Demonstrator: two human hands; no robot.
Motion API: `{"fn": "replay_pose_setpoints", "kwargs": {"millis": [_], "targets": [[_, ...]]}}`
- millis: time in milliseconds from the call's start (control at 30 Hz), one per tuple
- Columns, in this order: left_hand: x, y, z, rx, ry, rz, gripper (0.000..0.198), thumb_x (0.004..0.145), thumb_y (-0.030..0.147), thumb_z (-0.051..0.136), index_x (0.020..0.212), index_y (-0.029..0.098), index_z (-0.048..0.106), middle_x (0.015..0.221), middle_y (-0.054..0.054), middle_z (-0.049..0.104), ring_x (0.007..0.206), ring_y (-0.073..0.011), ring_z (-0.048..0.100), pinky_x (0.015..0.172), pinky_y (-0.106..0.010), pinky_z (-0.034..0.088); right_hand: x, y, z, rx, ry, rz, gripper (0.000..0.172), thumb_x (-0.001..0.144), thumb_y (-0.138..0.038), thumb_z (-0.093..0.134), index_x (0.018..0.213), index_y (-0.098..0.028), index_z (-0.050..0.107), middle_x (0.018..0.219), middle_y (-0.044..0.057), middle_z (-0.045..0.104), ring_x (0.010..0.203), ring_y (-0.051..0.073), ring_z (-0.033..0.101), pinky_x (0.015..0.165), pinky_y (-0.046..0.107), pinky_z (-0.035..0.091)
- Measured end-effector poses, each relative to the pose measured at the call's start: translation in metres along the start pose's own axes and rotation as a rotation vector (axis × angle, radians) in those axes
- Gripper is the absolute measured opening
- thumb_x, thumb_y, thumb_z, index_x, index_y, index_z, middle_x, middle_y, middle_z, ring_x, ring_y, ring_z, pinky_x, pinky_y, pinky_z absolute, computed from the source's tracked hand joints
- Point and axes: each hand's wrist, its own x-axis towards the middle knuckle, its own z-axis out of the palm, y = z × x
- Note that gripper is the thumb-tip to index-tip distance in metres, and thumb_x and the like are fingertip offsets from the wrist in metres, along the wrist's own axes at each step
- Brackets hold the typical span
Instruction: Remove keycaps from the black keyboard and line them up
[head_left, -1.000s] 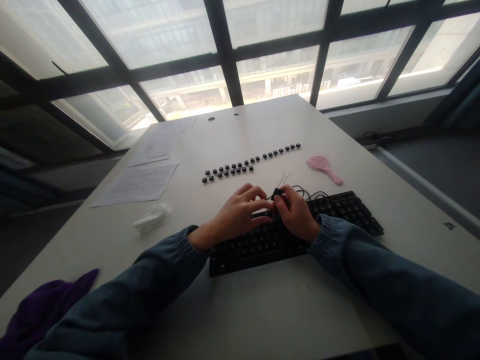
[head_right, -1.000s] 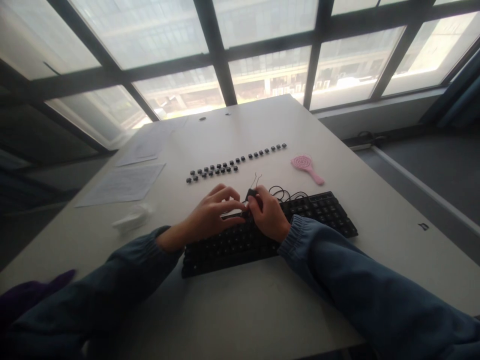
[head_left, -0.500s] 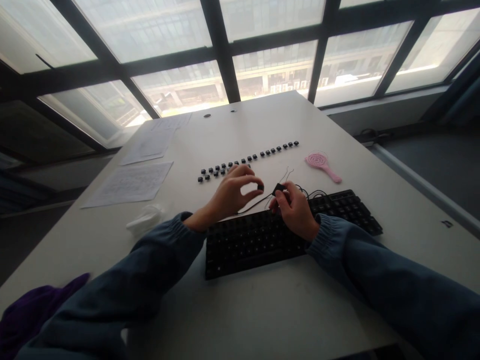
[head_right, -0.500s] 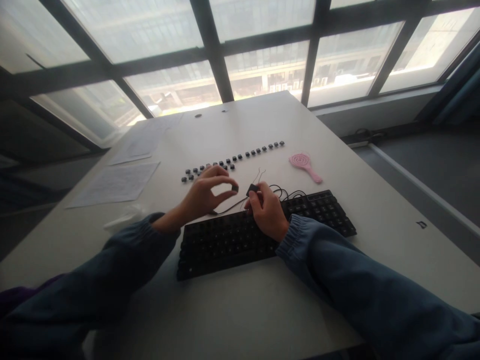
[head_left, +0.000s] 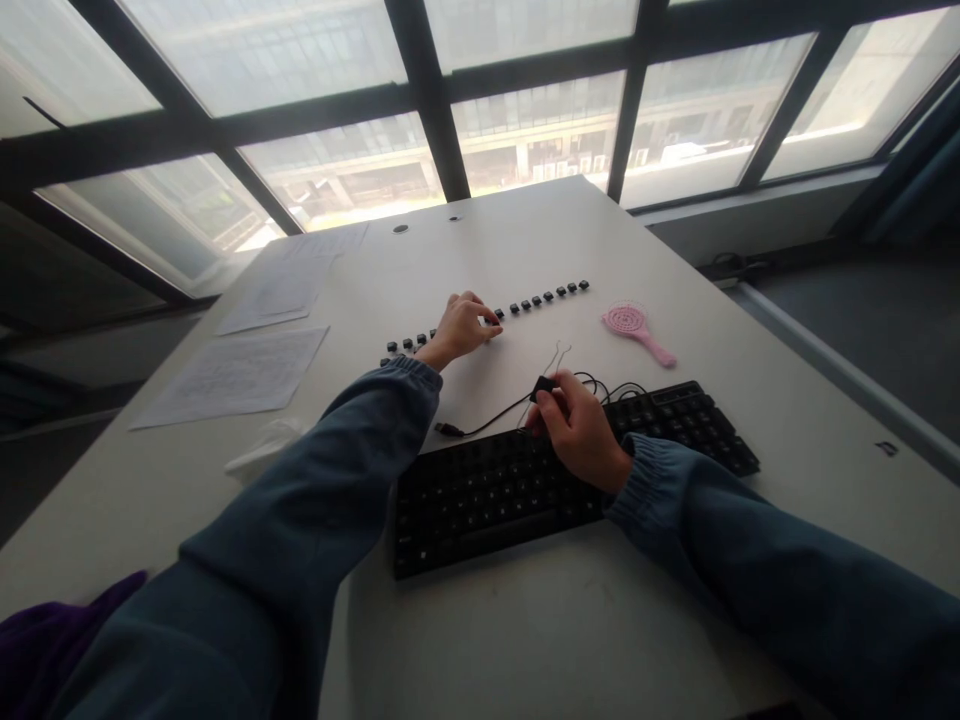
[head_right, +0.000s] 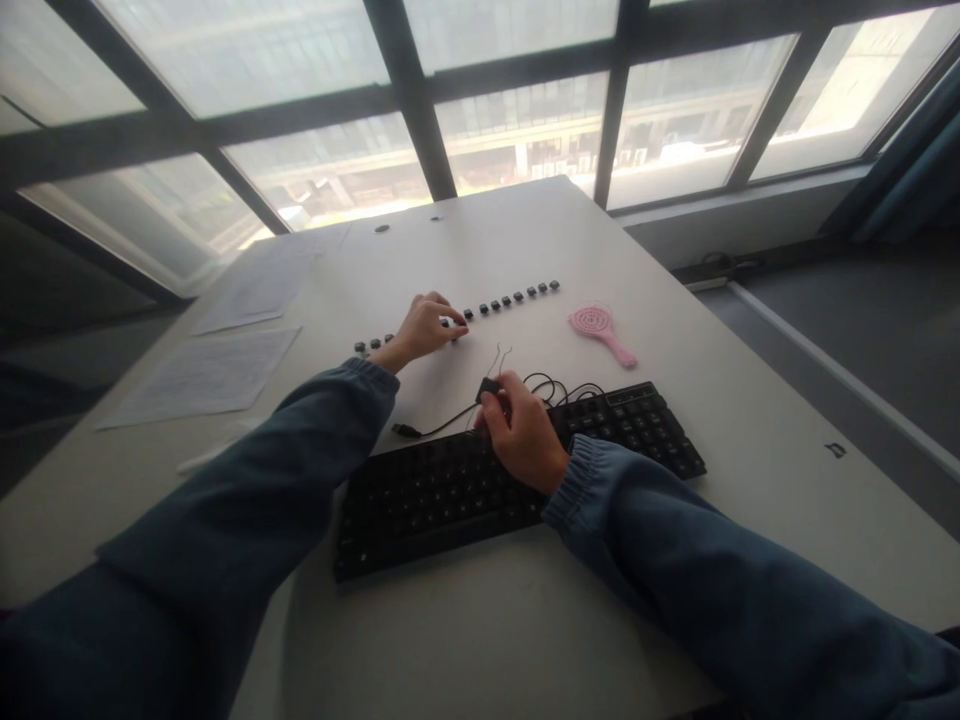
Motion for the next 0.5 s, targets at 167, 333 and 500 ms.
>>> {"fn": "replay_pose_setpoints", "kwargs": {"millis": [167,333,500], "targets": [[-0.0026,-0.0060,0.0048,0.039,-0.008,0.039,0.016,0.078,0.033,0.076,0.087,0.021,0.081,0.102,-0.008,0.059,0.104,-0.0269,0.048,0.102,-0.042,0.040,-0.0003,0.0002,0.0003,-0.009,-0.005,-0.007,0.009,0.099,-0.031,0.048,0.093,-0.023,0.048,0.067,-0.002,0.065,0.058,0.014,0.063,0.059,0.026,0.048],[-0.0029,-0.0087,0.0052,0.024,-0.006,0.061,0.015,0.077,0.033,0.076,0.085,0.021,0.080,0.102,-0.008,0.060,0.103,-0.0267,0.048,0.101,-0.043,0.040,-0.0006,-0.0003,-0.0005,-0.032,-0.010,-0.010,0.011,0.099,-0.032,0.048,0.093,-0.023,0.048,0.066,-0.002,0.065,0.058,0.015,0.063,0.060,0.027,0.049],[-0.0043,-0.0076,0.0041,-0.002,0.004,0.033,0.018,0.077,0.034,0.077,0.088,0.020,0.080,0.103,-0.008,0.060,0.103,-0.0264,0.048,0.101,-0.043,0.040,-0.0006,-0.0003,-0.0010,-0.033,-0.005,-0.014,0.012,0.098,-0.034,0.048,0.093,-0.023,0.048,0.065,-0.002,0.065,0.059,0.016,0.064,0.061,0.028,0.050]]}}
